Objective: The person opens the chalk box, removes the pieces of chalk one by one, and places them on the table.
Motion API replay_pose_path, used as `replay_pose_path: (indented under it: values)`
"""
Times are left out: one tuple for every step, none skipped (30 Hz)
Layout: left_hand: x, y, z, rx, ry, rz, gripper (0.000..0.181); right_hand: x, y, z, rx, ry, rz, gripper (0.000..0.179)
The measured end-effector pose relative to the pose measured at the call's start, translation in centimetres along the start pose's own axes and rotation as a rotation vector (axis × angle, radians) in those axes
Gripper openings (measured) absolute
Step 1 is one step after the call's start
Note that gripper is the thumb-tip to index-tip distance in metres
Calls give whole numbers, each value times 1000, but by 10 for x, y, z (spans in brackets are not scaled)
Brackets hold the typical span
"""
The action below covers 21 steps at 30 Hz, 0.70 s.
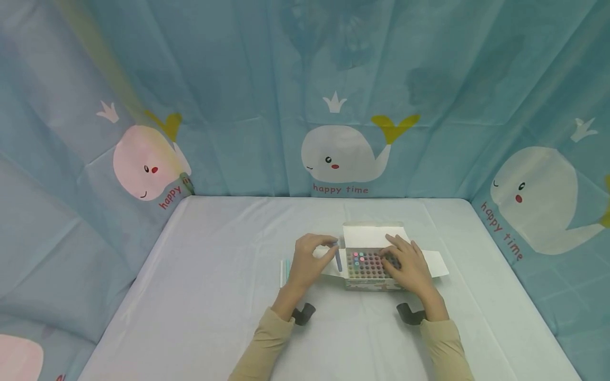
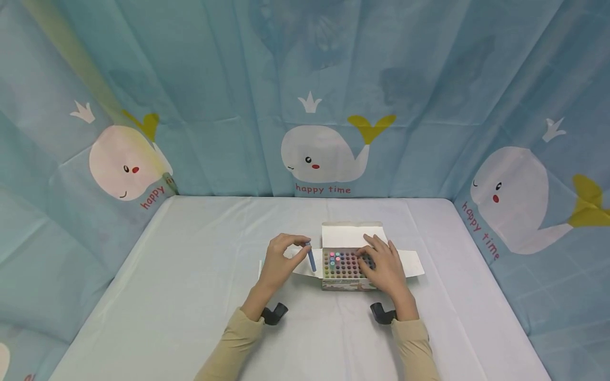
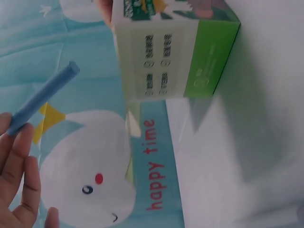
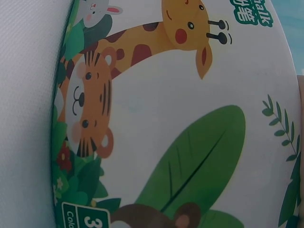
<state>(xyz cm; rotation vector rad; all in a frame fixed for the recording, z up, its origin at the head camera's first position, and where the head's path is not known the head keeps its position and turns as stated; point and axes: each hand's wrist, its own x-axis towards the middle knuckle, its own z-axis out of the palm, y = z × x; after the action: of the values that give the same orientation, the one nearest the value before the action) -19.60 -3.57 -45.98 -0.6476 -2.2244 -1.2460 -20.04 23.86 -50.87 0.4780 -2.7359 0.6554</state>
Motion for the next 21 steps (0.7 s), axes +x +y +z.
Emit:
replay_pose_path:
  values:
    - [0, -1, -3, -4, -6, -13, 15, 0, 0, 0, 1, 0, -1, 10]
    - [-1, -2, -5, -5, -11, -22, 15, 0, 0, 0, 0, -1, 0, 10]
    - [-1, -3, -8, -1, -16, -33, 14, 0, 0, 0, -2, 0, 0, 10]
    - [-1, -4, -10, 1, -20, -43, 15, 0, 0, 0, -2, -2, 1, 11]
    - [-1, -5, -12, 10, -21, -54, 15, 0, 0, 0, 1, -5, 4, 11]
    - [-1, -6, -15, 18, -21, -62, 15, 0, 0, 0, 2, -7, 5, 11]
    - [-1, -7, -17, 23, -20, -69, 16, 0, 0, 0, 3, -8, 7, 11]
    - [0, -9, -19, 29, -20, -74, 16, 0, 0, 0, 5, -9, 7, 11]
    - [0, -9, -21, 33, -20, -82, 16, 0, 0, 0, 6, -10, 6, 11]
    - [0, -10, -23, 34, -19, -92, 16, 0, 0, 0, 7, -11, 6, 11]
    - [-1, -11, -26, 33, -20, -100, 15, 0, 0, 0, 5, -11, 6, 11]
    - [-1, -12, -28, 26, -22, -111, 15, 0, 0, 0, 4, -10, 5, 12]
    - [-1, -13, -30, 24, -26, -122, 14, 0, 0, 0, 3, -9, 5, 12]
    - [-1, -14, -32, 25, -30, -136, 13, 0, 0, 0, 0, -9, 5, 12]
    - [-1, -15, -34, 23, -33, -148, 12, 1, 0, 0, -1, -8, 6, 12]
    - [-2, -17, -35, 20, -38, -162, 12, 1, -1, -1, -1, -9, 6, 12]
    - [-2, -18, -37, 20, -44, -172, 12, 1, -1, -1, -1, -8, 6, 12]
    - [-3, -19, -38, 20, -50, -184, 12, 0, -1, -1, 2, -8, 5, 12]
    - [-3, -21, -40, 20, -54, -189, 12, 0, -1, -1, 2, -8, 4, 12]
    - [-4, -22, -41, 14, -58, -194, 12, 0, -1, -1, 2, -7, 2, 12]
    - [-4, -23, -43, 11, -61, -200, 12, 0, -1, -1, 3, -7, 2, 12]
